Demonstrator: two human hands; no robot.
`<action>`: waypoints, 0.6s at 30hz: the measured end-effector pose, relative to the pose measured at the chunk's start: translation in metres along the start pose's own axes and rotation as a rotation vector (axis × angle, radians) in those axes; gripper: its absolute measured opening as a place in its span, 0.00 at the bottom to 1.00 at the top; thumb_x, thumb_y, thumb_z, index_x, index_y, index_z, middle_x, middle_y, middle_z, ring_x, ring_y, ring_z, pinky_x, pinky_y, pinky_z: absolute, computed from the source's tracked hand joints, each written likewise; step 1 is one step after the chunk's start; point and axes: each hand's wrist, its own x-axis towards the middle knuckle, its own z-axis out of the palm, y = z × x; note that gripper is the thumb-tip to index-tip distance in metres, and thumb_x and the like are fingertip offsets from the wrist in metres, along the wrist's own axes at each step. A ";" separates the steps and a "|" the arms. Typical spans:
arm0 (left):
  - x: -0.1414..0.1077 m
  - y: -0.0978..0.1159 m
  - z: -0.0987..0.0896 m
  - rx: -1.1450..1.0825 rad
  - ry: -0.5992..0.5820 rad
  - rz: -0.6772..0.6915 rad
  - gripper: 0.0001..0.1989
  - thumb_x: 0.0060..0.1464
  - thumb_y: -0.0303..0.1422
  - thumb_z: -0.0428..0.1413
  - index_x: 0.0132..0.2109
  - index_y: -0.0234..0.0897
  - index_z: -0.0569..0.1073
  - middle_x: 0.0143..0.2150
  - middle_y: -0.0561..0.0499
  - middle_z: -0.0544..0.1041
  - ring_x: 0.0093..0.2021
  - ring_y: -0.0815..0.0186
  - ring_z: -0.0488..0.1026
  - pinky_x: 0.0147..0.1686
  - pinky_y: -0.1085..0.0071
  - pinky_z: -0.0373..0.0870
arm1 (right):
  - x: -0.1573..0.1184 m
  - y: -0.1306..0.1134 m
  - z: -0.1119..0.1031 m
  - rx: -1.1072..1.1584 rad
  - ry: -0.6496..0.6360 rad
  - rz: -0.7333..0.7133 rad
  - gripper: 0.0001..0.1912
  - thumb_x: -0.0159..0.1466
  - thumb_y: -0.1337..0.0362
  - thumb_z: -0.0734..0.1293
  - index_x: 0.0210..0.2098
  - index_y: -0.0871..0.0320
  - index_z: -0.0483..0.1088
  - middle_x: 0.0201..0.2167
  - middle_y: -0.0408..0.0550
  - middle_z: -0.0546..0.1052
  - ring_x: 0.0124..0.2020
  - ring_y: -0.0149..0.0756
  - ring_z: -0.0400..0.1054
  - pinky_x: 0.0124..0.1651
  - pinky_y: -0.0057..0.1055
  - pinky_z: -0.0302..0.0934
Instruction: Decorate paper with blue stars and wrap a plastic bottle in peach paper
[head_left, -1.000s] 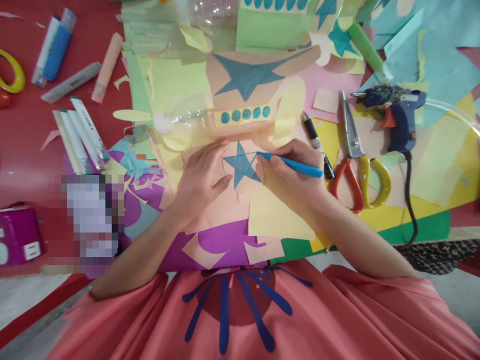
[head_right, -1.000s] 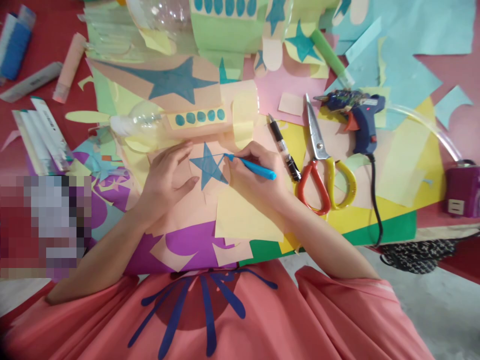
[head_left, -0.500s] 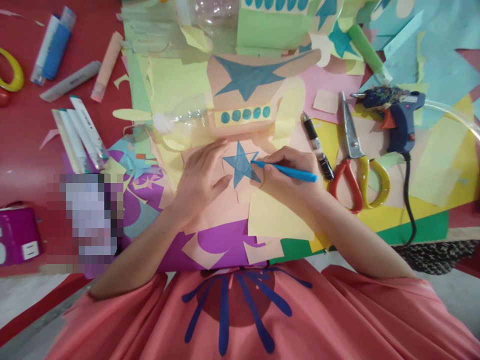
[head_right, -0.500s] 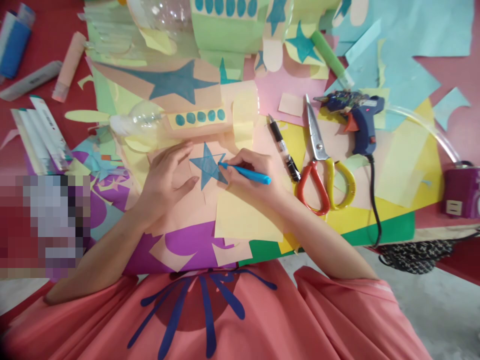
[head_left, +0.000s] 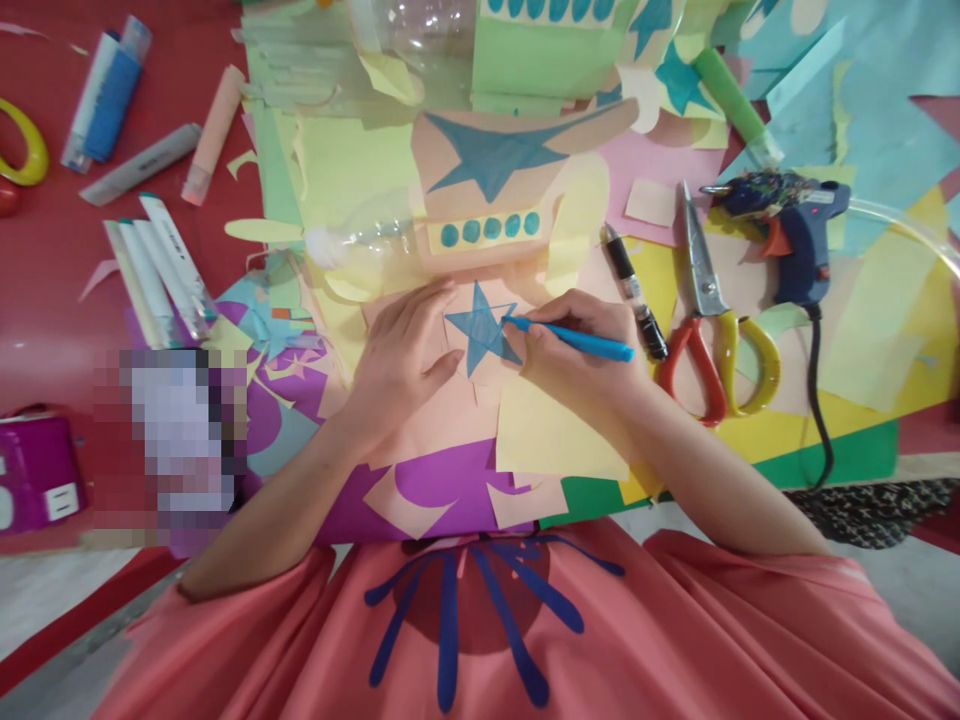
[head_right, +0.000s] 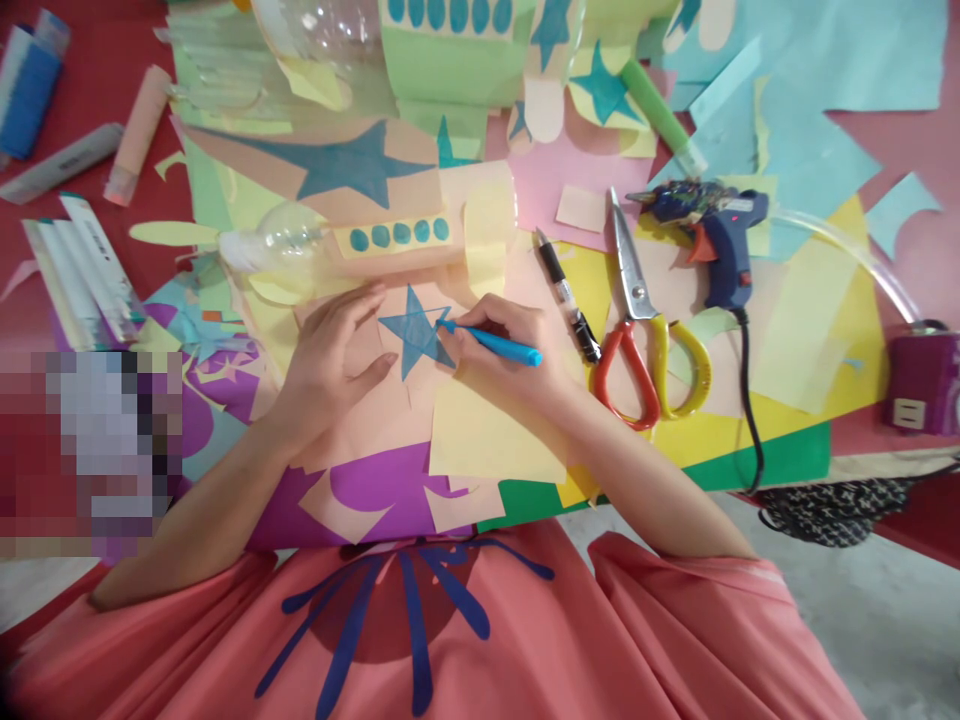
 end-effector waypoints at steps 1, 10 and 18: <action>0.000 0.000 0.000 0.002 -0.008 -0.005 0.29 0.60 0.32 0.56 0.66 0.44 0.58 0.67 0.44 0.67 0.67 0.55 0.65 0.65 0.54 0.64 | 0.000 -0.001 0.000 -0.004 0.010 0.010 0.06 0.57 0.64 0.70 0.26 0.57 0.70 0.19 0.40 0.72 0.19 0.27 0.64 0.22 0.28 0.58; 0.001 0.001 -0.002 0.003 -0.014 -0.008 0.29 0.59 0.31 0.56 0.65 0.44 0.58 0.67 0.45 0.67 0.66 0.56 0.65 0.65 0.54 0.65 | 0.001 -0.001 -0.006 -0.005 0.023 0.005 0.04 0.59 0.64 0.69 0.28 0.56 0.70 0.21 0.40 0.73 0.22 0.27 0.64 0.24 0.29 0.56; 0.001 0.001 -0.002 -0.005 0.013 0.028 0.29 0.59 0.30 0.56 0.65 0.43 0.59 0.66 0.44 0.68 0.66 0.55 0.66 0.65 0.55 0.65 | 0.000 -0.002 -0.005 -0.003 0.035 -0.007 0.04 0.58 0.64 0.69 0.27 0.56 0.71 0.19 0.39 0.71 0.20 0.26 0.63 0.22 0.28 0.55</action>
